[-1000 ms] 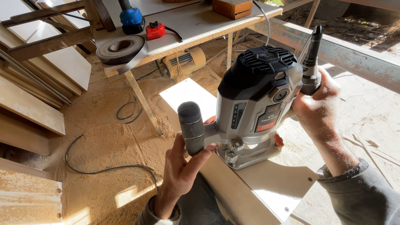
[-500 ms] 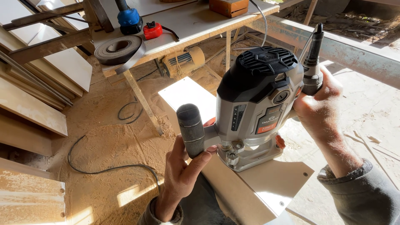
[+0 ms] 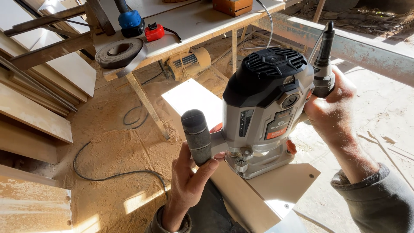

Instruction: The person positions a white rectangular wooden board on a workbench and uses a handheld electric router to shape the edges. The person holds the tool with both hands and guides it along the wood's perimeter, creating a routed profile.

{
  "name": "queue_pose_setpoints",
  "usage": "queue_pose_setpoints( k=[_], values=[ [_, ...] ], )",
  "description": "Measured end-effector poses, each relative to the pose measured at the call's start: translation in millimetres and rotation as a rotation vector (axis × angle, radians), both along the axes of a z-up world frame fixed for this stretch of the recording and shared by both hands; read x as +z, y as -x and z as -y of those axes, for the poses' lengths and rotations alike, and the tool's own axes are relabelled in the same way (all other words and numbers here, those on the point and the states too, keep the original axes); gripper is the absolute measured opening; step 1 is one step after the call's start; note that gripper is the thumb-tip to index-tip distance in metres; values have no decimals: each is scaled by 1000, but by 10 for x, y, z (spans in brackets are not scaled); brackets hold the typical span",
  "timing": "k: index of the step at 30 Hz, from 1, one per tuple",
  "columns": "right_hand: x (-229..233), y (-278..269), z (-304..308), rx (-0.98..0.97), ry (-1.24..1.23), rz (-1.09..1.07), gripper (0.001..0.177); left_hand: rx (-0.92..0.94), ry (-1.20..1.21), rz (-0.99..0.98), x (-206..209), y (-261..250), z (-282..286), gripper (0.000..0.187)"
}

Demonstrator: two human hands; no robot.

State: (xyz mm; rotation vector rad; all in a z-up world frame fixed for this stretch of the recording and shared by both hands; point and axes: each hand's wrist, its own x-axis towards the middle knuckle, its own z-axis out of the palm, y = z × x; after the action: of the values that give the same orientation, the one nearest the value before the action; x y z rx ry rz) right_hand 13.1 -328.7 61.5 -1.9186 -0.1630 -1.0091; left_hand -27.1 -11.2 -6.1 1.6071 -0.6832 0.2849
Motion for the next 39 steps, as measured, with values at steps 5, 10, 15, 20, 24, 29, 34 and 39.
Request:
queue_pose_setpoints(
  k=[5,10,15,20,24,29,34,39],
  values=[
    [39,70,-3,38,-39,-23,32,20,-17,-25,39,65,31,36],
    [-26,86,77,-21,-4,-22,27,18,-25,-29,67,127,66,36],
    [-7,161,118,-17,22,-20,24,54,-63,-98,116,188,112,34],
    [39,239,140,5,-19,-44,30,58,-70,-82,69,212,150,31],
    [-9,249,218,-17,-16,-62,30,39,-66,-93,103,246,188,32],
    [-43,292,330,-37,-6,-62,32,4,-51,-77,93,293,278,34],
    [75,325,277,-51,62,-15,19,-30,-52,0,64,276,291,39],
    [-71,84,308,4,9,15,22,14,-104,-40,10,47,188,39]
  ],
)
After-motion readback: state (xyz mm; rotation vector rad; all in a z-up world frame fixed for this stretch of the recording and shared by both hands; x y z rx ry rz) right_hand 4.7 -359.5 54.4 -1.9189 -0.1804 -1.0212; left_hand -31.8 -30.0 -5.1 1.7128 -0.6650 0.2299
